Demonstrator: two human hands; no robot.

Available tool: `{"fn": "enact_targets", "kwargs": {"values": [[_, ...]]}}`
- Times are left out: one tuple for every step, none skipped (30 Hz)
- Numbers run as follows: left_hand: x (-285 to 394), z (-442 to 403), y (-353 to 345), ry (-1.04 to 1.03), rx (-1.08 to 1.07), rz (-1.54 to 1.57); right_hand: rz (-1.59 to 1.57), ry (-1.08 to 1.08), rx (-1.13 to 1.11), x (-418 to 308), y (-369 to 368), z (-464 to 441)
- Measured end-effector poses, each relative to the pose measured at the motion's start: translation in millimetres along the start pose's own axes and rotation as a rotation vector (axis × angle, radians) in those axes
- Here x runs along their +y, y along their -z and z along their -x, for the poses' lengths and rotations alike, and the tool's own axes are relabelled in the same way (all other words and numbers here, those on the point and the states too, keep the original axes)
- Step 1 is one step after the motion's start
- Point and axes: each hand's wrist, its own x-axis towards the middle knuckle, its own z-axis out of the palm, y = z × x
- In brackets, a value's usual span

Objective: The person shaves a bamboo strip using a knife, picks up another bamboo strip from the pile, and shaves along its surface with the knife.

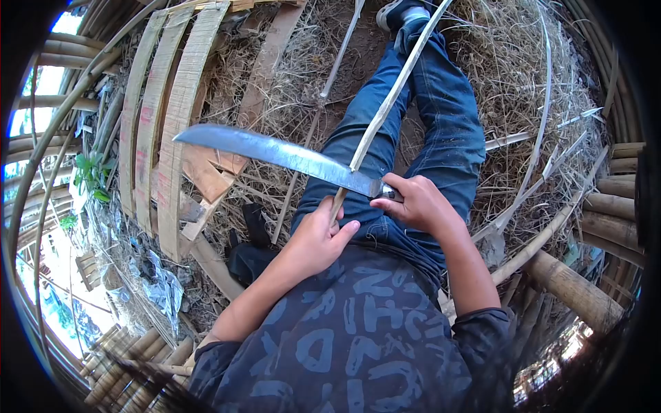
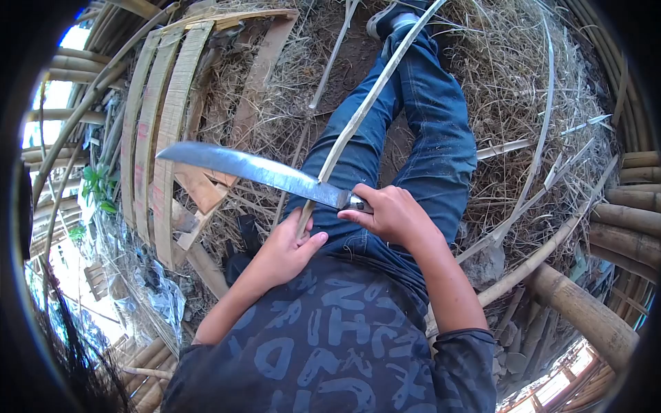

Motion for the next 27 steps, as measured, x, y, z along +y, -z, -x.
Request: {"fn": "enact_targets", "kwargs": {"values": [[-3.2,1.0,0.3,-0.001,-0.001,0.0,0.005,0.013,-0.032,1.8,1.2,-2.1],[-5.6,2.5,0.3,-0.018,0.009,0.008,0.018,0.01,-0.043,0.2,3.1,-2.8],[-7.2,3.9,0.4,-0.033,0.02,0.016,0.018,0.01,-0.048,1.2,3.0,-3.6],[-6.2,4.6,1.0,-0.03,0.022,0.018,0.045,0.025,-0.052,3.2,2.6,-4.5],[-3.2,5.2,1.8,-0.008,0.01,0.007,0.072,0.038,-0.054,5.1,1.9,-4.7],[-1.3,5.1,2.3,0.013,-0.003,-0.004,0.071,0.038,-0.056,6.7,1.0,-4.5],[-1.1,4.7,2.2,0.014,-0.004,-0.001,0.061,0.045,-0.042,8.5,0.4,-3.7],[-1.3,4.8,1.9,0.02,-0.013,0.018,0.051,0.052,-0.029,10.1,0.2,-2.4],[-2.0,5.2,2.0,0.028,-0.02,0.037,0.051,0.052,-0.034,11.9,0.7,-0.5],[-3.8,5.9,5.1,0.03,-0.018,0.038,0.07,0.02,-0.011,14.3,2.1,1.9],[-6.4,6.5,10.6,0.018,-0.003,0.013,0.089,-0.011,0.013,17.2,4.9,4.2],[-8.2,6.7,13.5,0.005,0.012,-0.012,0.087,-0.106,-0.019,19.4,13.4,6.4],[-8.9,6.3,13.1,0.005,0.013,-0.011,0.088,-0.105,-0.02,24.7,16.7,9.2],[-9.3,6.0,11.6,0.008,0.01,-0.018,0.095,-0.139,-0.017,29.8,19.3,12.1],[-9.5,5.3,10.2,0.01,0.008,-0.026,0.104,-0.172,-0.013,32.0,20.5,13.1],[-9.2,4.4,8.9,0.01,0.007,-0.026,0.083,-0.19,-0.019,31.9,20.0,14.7],[-8.4,2.8,7.6,0.005,0.01,-0.036,0.083,-0.195,-0.014,29.6,21.1,16.2],[-7.4,0.4,5.7,-0.002,0.011,-0.045,0.092,-0.204,-0.019,25.2,23.3,17.2],[-7.3,-0.6,2.0,-0.005,0.002,-0.046,0.101,-0.215,-0.027,21.6,23.6,18.4],[-8.1,-0.4,-3.0,0.0,-0.016,-0.005,0.102,-0.222,-0.026,19.6,21.4,18.2],[-9.6,-0.2,-7.9,0.004,-0.031,0.034,0.097,-0.175,-0.028,17.4,18.1,15.6],[-16.4,-1.5,-14.6,-0.01,-0.019,0.074,0.091,-0.126,-0.029,15.0,14.3,11.7],[-16.3,-0.5,-14.4,-0.011,-0.023,0.069,0.087,-0.128,-0.024,12.0,9.5,6.7],[-15.0,0.5,-13.7,-0.004,-0.018,0.032,0.07,-0.069,-0.029,9.1,4.6,1.0],[-13.9,1.8,-12.9,0.004,-0.012,-0.003,0.054,-0.009,-0.036,7.3,1.7,-3.8],[-13.8,4.6,-9.8,0.007,-0.015,-0.005,0.036,-0.006,-0.038,6.6,1.2,-7.8],[-14.4,8.8,-4.8,0.023,-0.01,-0.011,0.031,-0.008,-0.04,7.9,5.2,-12.3]]}}
